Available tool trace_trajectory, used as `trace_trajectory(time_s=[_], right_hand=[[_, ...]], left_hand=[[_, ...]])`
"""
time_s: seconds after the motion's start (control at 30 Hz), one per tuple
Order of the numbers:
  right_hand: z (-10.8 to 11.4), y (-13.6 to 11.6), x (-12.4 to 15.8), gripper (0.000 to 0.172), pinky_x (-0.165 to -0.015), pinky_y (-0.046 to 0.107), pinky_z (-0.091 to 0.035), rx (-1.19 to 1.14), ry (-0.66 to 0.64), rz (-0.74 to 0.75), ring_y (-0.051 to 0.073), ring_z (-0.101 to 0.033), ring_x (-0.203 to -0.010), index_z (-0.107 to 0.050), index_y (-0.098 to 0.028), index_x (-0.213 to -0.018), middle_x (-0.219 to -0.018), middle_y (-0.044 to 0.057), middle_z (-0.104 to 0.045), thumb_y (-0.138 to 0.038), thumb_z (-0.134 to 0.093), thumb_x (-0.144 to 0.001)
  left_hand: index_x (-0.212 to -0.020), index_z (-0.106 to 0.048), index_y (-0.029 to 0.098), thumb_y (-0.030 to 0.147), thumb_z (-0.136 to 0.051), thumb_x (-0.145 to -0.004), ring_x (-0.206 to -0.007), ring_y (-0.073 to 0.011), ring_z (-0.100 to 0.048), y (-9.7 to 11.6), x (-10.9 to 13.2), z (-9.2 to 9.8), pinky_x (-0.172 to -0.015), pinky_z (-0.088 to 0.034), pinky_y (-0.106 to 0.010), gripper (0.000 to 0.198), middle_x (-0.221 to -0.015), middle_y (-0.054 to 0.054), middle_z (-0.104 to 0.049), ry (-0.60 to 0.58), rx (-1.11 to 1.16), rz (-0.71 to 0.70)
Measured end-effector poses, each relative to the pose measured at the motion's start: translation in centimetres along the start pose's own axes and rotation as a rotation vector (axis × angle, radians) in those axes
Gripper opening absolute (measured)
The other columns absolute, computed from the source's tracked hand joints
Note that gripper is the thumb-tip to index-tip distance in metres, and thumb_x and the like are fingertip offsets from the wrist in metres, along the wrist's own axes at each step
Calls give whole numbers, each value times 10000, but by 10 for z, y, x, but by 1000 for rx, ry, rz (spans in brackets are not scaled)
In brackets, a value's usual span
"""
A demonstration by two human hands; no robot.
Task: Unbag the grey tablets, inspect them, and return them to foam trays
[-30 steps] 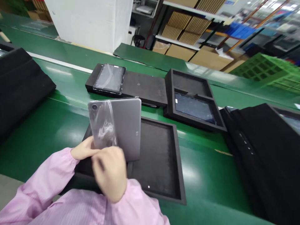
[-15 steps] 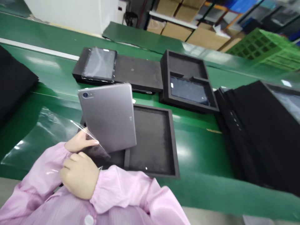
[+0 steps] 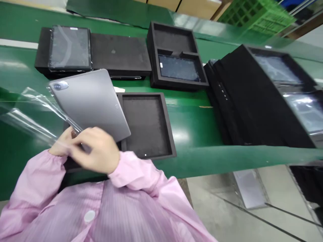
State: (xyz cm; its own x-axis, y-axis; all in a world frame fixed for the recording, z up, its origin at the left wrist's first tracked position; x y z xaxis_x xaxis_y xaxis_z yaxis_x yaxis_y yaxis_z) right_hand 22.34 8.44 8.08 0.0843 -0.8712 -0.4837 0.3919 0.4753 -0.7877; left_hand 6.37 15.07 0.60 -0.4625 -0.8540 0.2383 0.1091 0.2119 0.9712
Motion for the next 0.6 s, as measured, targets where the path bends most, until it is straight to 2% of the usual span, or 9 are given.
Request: trace_trajectory(time_s=[0.13,0.17,0.23,0.33,0.4,0.5,0.6], right_hand=[[63,37,-7,108,-704,287,-533,136,242,-297,147,-650,-713,-673,-195,-742,-758,16,-708,-230,-637,-838],[74,48,-4,110,-704,298,-542,167,287,-369,157,-658,-715,-693,-185,-772,-786,33,-721,-261,-640,-831],[88,68,4,220,-728,328,-560,162,338,-494,183,-681,-760,-721,-162,-863,-875,76,-743,-359,-633,-827],[91,84,17,440,-774,370,-571,63,307,-631,217,-694,-859,-719,-143,-1001,-1000,123,-738,-523,-609,-808],[84,85,23,512,-753,370,-569,32,200,-691,221,-690,-842,-711,-151,-1024,-1005,121,-735,-578,-664,-746],[70,79,30,442,-662,336,-548,42,7,-744,201,-661,-707,-711,-164,-892,-834,72,-737,-548,-755,-678],[63,75,38,374,-667,328,-554,-45,-4,-760,204,-669,-710,-707,-163,-843,-784,56,-737,-505,-757,-699]], left_hand=[[-1175,-591,141,353,-854,-672,-1138,-297,-653,-1,-1,-1,-1019,-518,-420,606,-1212,-125,-700,-21,96,5],[-1179,-587,139,354,-854,-673,-1154,-298,-645,-1,-1,-1,-1028,-512,-423,611,-1231,-130,-693,-32,116,8],[-1188,-579,137,354,-855,-672,-1177,-301,-632,-2,-1,-1,-1034,-508,-429,624,-1255,-134,-682,-40,130,10],[-1202,-578,135,349,-858,-662,-1206,-313,-614,-2,0,0,-1047,-496,-444,645,-1273,-136,-672,-25,144,-3],[-1187,-590,132,349,-865,-646,-1208,-321,-613,-1,0,1,-1049,-492,-451,645,-1256,-132,-681,-17,168,-12],[-1156,-612,125,367,-877,-617,-1198,-335,-617,-1,1,1,-1038,-498,-450,648,-1216,-131,-698,-23,190,-6],[-1155,-618,128,373,-884,-608,-1151,-334,-645,-2,1,2,-988,-532,-438,656,-1190,-133,-711,-44,167,10]])
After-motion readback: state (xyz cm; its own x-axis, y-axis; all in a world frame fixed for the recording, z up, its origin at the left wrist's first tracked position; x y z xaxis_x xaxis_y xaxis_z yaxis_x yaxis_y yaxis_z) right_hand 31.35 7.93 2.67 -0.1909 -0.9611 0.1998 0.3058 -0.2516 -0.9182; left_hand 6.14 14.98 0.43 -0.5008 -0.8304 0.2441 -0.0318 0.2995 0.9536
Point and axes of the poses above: each hand's wrist, its own x-axis away from the middle knuckle, its own z-axis out of the back of the hand, y = z × x, the point moved 1 cm from there along -x, towards the middle knuckle
